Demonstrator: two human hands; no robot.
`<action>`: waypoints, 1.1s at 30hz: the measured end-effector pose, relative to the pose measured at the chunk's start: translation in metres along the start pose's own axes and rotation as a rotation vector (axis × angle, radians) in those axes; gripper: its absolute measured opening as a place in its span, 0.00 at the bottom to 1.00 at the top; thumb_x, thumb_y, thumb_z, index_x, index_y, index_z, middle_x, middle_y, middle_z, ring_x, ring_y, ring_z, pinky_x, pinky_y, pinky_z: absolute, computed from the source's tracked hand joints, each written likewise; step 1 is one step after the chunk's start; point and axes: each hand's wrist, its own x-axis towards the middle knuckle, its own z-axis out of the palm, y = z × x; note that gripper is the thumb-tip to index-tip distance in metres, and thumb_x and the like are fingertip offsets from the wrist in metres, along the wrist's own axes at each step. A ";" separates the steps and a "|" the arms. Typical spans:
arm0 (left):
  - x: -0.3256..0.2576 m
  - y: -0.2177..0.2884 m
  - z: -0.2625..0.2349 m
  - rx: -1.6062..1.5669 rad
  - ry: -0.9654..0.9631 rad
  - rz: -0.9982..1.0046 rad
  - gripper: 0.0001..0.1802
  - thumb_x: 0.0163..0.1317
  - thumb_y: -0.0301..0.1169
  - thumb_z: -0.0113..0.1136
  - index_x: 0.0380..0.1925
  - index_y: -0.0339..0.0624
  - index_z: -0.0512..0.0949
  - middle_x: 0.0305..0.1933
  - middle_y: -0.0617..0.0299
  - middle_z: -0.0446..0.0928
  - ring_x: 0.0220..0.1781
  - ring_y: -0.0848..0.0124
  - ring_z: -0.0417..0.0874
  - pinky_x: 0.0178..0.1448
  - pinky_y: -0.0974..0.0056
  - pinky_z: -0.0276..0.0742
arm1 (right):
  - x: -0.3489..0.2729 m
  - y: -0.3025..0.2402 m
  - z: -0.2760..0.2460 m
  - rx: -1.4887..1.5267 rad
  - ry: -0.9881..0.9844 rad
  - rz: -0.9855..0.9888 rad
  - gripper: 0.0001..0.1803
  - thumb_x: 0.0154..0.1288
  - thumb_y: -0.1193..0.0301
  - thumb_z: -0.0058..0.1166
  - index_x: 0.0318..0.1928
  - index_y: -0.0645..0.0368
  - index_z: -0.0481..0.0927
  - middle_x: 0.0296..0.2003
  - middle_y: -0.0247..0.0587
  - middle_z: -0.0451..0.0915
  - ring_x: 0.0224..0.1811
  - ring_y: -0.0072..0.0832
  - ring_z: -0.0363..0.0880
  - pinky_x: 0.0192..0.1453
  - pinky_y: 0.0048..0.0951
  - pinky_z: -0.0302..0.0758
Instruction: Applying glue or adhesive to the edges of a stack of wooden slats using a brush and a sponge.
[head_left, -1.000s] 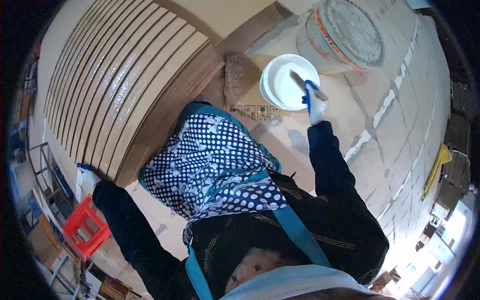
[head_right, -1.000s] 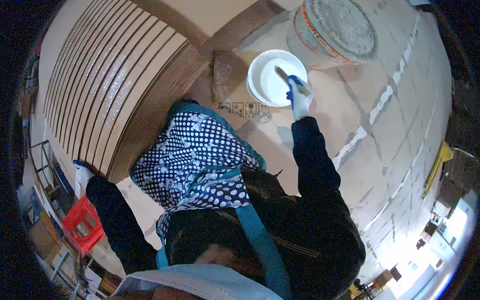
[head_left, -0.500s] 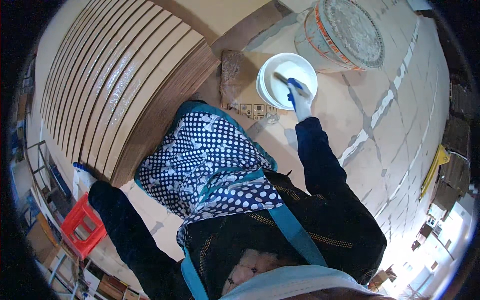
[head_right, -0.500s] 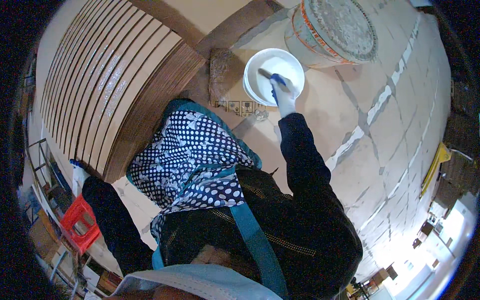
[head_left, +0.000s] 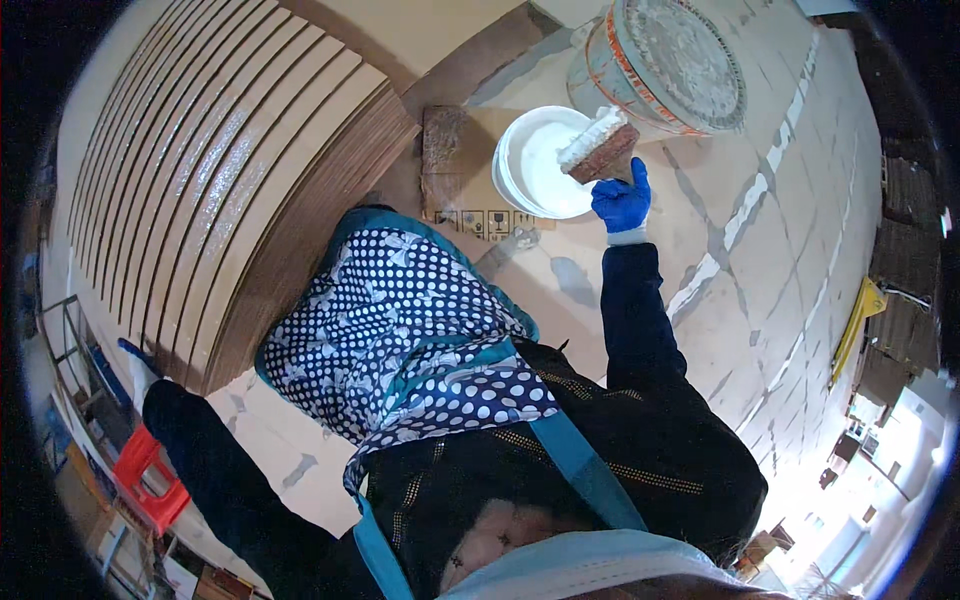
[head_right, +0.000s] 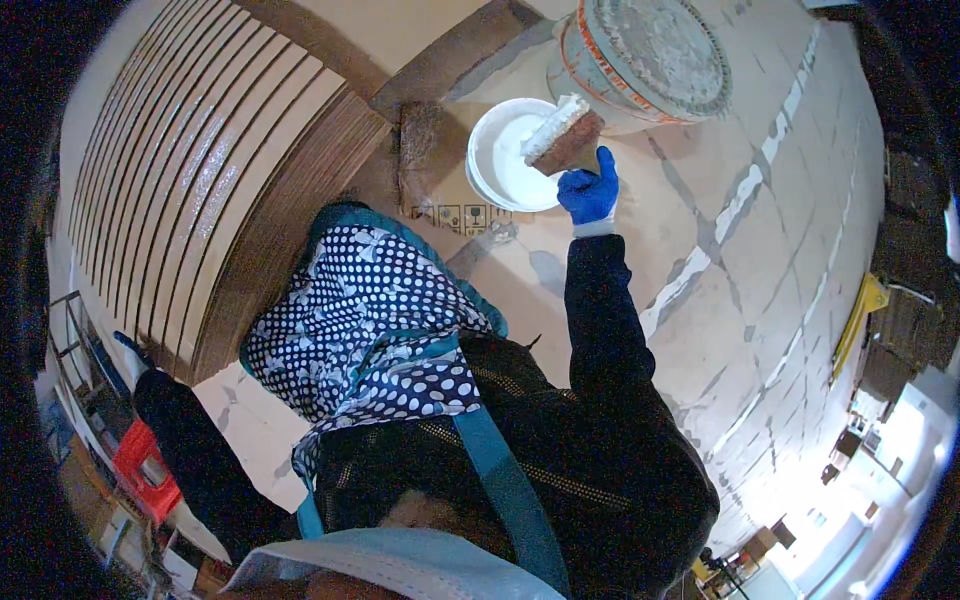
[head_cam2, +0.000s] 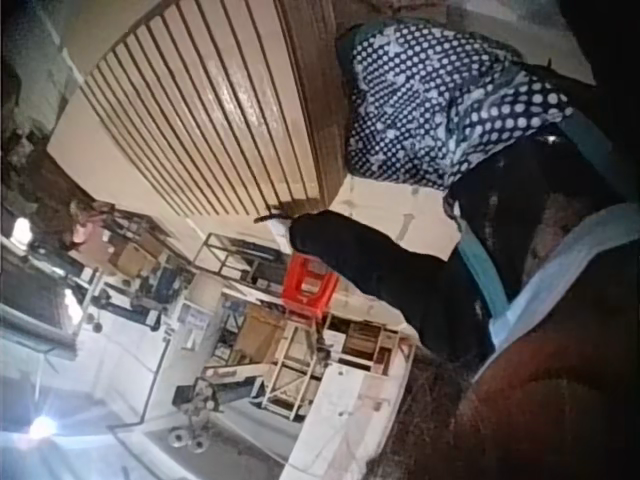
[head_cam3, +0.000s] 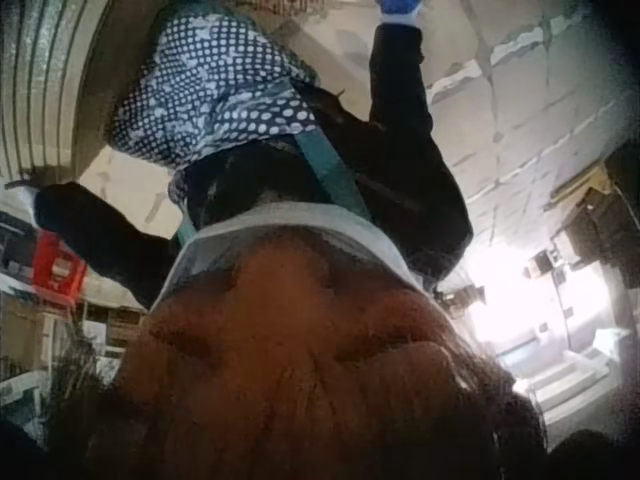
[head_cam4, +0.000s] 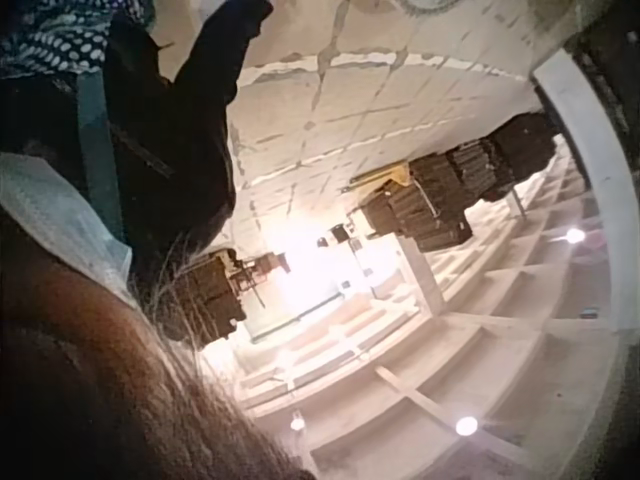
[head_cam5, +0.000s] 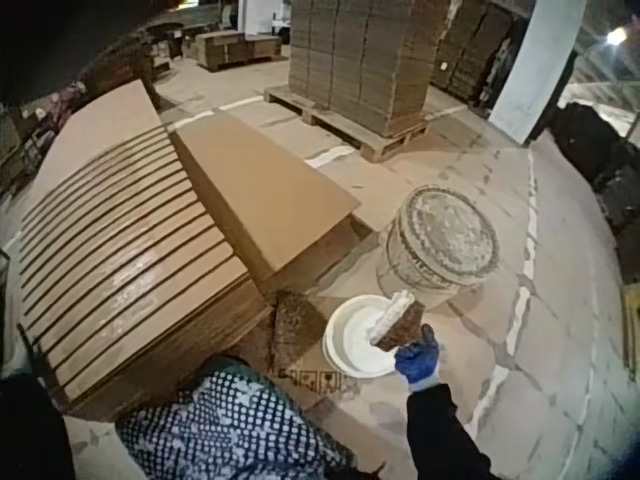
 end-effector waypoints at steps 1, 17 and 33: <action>0.004 0.000 0.002 -0.005 -0.007 0.002 0.39 0.68 0.59 0.29 0.46 0.32 0.75 0.49 0.41 0.74 0.55 0.49 0.70 0.57 0.54 0.64 | -0.003 0.001 0.007 -0.008 0.092 -0.072 0.18 0.66 0.51 0.52 0.41 0.52 0.79 0.22 0.27 0.74 0.18 0.18 0.65 0.24 0.21 0.63; 0.013 0.015 0.040 -0.310 -0.091 -0.083 0.45 0.68 0.62 0.23 0.54 0.30 0.74 0.58 0.38 0.71 0.65 0.44 0.66 0.67 0.52 0.62 | -0.024 0.086 0.086 -1.877 -0.267 -0.983 0.21 0.60 0.79 0.58 0.56 0.63 0.76 0.62 0.48 0.69 0.60 0.39 0.71 0.56 0.30 0.74; -0.030 0.063 -0.004 -0.363 -0.054 -0.178 0.33 0.67 0.58 0.37 0.55 0.44 0.75 0.51 0.42 0.78 0.54 0.44 0.76 0.57 0.50 0.72 | 0.177 0.409 0.493 -1.674 -0.893 -0.646 0.18 0.57 0.56 0.62 0.34 0.61 0.85 0.22 0.32 0.80 0.24 0.20 0.77 0.27 0.24 0.71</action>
